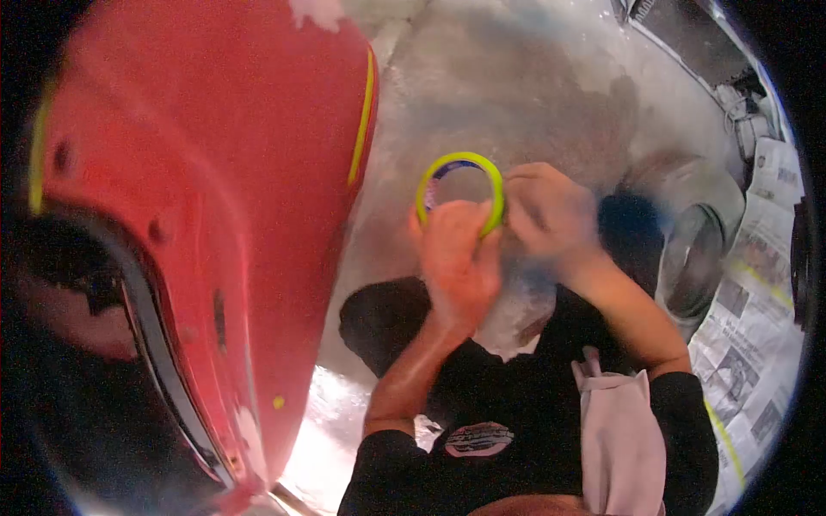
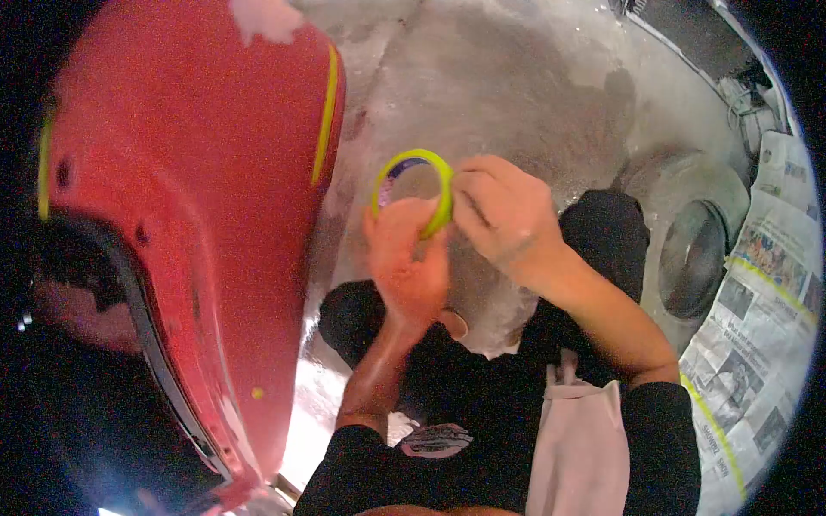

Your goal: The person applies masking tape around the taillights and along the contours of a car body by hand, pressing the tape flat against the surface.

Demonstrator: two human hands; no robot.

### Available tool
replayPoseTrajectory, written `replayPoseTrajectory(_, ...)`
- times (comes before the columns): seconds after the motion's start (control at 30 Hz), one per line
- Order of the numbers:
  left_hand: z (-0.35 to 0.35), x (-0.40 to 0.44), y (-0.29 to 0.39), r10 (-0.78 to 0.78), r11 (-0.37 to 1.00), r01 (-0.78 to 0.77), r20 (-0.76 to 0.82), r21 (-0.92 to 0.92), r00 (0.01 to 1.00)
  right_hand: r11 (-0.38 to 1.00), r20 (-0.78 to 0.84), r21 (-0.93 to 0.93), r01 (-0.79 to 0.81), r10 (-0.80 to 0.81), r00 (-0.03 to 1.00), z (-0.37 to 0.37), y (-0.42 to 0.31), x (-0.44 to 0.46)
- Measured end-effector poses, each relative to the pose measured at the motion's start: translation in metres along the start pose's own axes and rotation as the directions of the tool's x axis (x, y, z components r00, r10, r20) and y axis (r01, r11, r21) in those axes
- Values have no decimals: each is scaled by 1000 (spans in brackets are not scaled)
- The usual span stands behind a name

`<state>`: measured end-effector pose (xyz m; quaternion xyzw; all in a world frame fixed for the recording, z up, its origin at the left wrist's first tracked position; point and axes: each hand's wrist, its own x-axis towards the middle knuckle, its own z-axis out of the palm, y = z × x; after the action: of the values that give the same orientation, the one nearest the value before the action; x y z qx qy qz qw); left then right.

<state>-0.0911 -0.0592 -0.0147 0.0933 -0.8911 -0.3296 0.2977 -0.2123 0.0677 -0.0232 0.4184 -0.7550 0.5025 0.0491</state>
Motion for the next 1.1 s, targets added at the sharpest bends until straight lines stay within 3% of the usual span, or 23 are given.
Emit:
replayPoseTrajectory(0.1, 27, 22, -28, -146, 989, 143, 100, 36, 984, 993, 83, 12, -120, 118, 989, 11, 37, 19)
replayPoseTrajectory(0.23, 34, 40, -51, -250, 965, 242, 85, 100, 964, 989, 62, 113, -99, 92, 994, 30, 56, 41)
replayPoseTrajectory(0.3, 38, 40, -52, -367, 915, 328, 150, 235, 918, 989, 158, 91, -113, 98, 983, 38, 82, 39)
replayPoseTrajectory(0.37, 29, 38, -46, -440, 883, 386, 185, 268, 879, 968, 250, 61, -243, 221, 943, 34, 71, 38)
replayPoseTrajectory(0.43, 1, 49, -14, -514, 852, 425, 334, 306, 790, 917, 265, 156, -368, 320, 910, 9, 27, 48)
replayPoseTrajectory(0.57, -60, 84, 70, -439, 882, 298, 406, 365, 801, 827, 301, 208, -523, 454, 838, -57, -66, 74)
replayPoseTrajectory(0.6, -74, 107, 92, -450, 866, 301, 358, 400, 818, 839, 313, 246, -485, 405, 859, -77, -85, 91)
replayPoseTrajectory(0.67, -97, 146, 149, -461, 881, 321, 482, 346, 745, 767, 299, 287, -574, 497, 814, -128, -121, 123)
replayPoseTrajectory(0.8, -124, 204, 221, -336, 938, 277, 349, 209, 875, 831, 272, 192, -523, 466, 842, -208, -164, 174)
replayPoseTrajectory(1.07, -119, 323, 336, -317, 944, 263, 327, 198, 890, 824, 199, 235, -516, 479, 855, -333, -182, 264)
replayPoseTrajectory(1.1, -122, 342, 344, -387, 918, 305, 409, 253, 826, 833, 221, 230, -503, 459, 861, -340, -184, 274)
